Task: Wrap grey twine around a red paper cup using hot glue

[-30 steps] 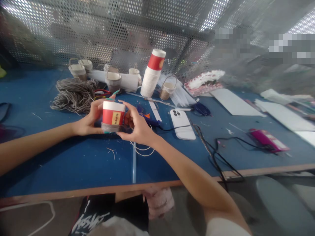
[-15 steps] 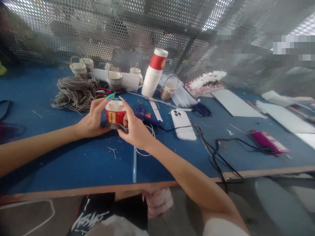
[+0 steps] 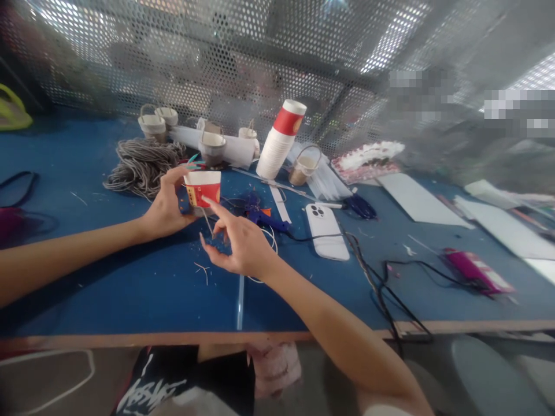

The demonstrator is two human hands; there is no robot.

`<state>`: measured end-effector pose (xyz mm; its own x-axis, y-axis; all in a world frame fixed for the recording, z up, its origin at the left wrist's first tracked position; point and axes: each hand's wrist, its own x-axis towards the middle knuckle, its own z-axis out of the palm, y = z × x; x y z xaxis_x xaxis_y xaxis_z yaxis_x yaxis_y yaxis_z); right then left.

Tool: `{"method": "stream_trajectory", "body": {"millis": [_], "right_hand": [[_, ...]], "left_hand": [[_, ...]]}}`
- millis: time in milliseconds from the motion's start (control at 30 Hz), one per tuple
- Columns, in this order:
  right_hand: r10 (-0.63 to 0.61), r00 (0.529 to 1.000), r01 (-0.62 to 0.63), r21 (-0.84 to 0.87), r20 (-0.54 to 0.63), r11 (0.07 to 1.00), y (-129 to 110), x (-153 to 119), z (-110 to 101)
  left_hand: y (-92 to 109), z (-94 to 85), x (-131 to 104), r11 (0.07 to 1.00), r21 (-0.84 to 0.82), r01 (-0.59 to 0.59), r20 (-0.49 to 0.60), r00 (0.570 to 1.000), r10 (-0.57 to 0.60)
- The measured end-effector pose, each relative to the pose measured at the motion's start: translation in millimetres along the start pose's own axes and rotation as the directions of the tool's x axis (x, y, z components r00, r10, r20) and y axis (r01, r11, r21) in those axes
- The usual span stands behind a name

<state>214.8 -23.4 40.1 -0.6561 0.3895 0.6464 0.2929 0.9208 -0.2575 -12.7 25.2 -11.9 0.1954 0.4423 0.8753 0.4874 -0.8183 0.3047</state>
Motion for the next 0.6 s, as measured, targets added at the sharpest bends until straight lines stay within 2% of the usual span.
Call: {"method": "stream_trajectory", "body": {"millis": [67, 167, 267, 333, 433, 500, 533, 600], "right_hand": [[-0.123, 0.992, 0.123, -0.01, 0.015, 0.992, -2.8, 0.5, -2.3], [-0.321, 0.947, 0.319, -0.073, -0.012, 0.945, -7.4, 0.8, -7.2], [-0.418, 0.908, 0.409, -0.159, -0.022, 0.898, -12.2, 0.7, -11.9], [-0.416, 0.909, 0.408, -0.187, -0.008, 0.894, -14.5, 0.7, -12.9], [-0.266, 0.964, 0.261, -0.124, -0.021, 0.957, -13.6, 1.1, -9.8], [-0.058, 0.997, 0.055, -0.055, -0.058, 0.997, -9.4, 1.5, -6.4], [0.063, 0.996, -0.065, -0.022, -0.071, 0.998, -6.5, 1.9, -5.1], [0.288, 0.956, -0.287, 0.028, -0.058, 0.957, 0.3, 3.0, -4.2]], "left_hand": [[-4.1, 2.5, -2.2, 0.994, -0.062, 0.089, -0.018, 0.996, -0.09], [-6.4, 4.4, -2.2, 0.978, -0.136, 0.161, -0.031, 0.986, -0.166], [-5.3, 4.2, -0.3, 0.971, -0.17, 0.169, -0.038, 0.983, -0.178], [-3.9, 3.5, 0.5, 0.972, -0.177, 0.157, -0.032, 0.986, -0.165], [-2.0, 2.7, 0.5, 0.976, -0.169, 0.135, -0.015, 0.99, -0.139], [-1.6, 2.7, -0.1, 0.979, -0.161, 0.125, 0.001, 0.992, -0.127], [-1.7, 2.8, -0.4, 0.98, -0.16, 0.121, 0.009, 0.993, -0.121], [-2.3, 2.8, -0.8, 0.981, -0.163, 0.102, 0.019, 0.995, -0.1]]}}
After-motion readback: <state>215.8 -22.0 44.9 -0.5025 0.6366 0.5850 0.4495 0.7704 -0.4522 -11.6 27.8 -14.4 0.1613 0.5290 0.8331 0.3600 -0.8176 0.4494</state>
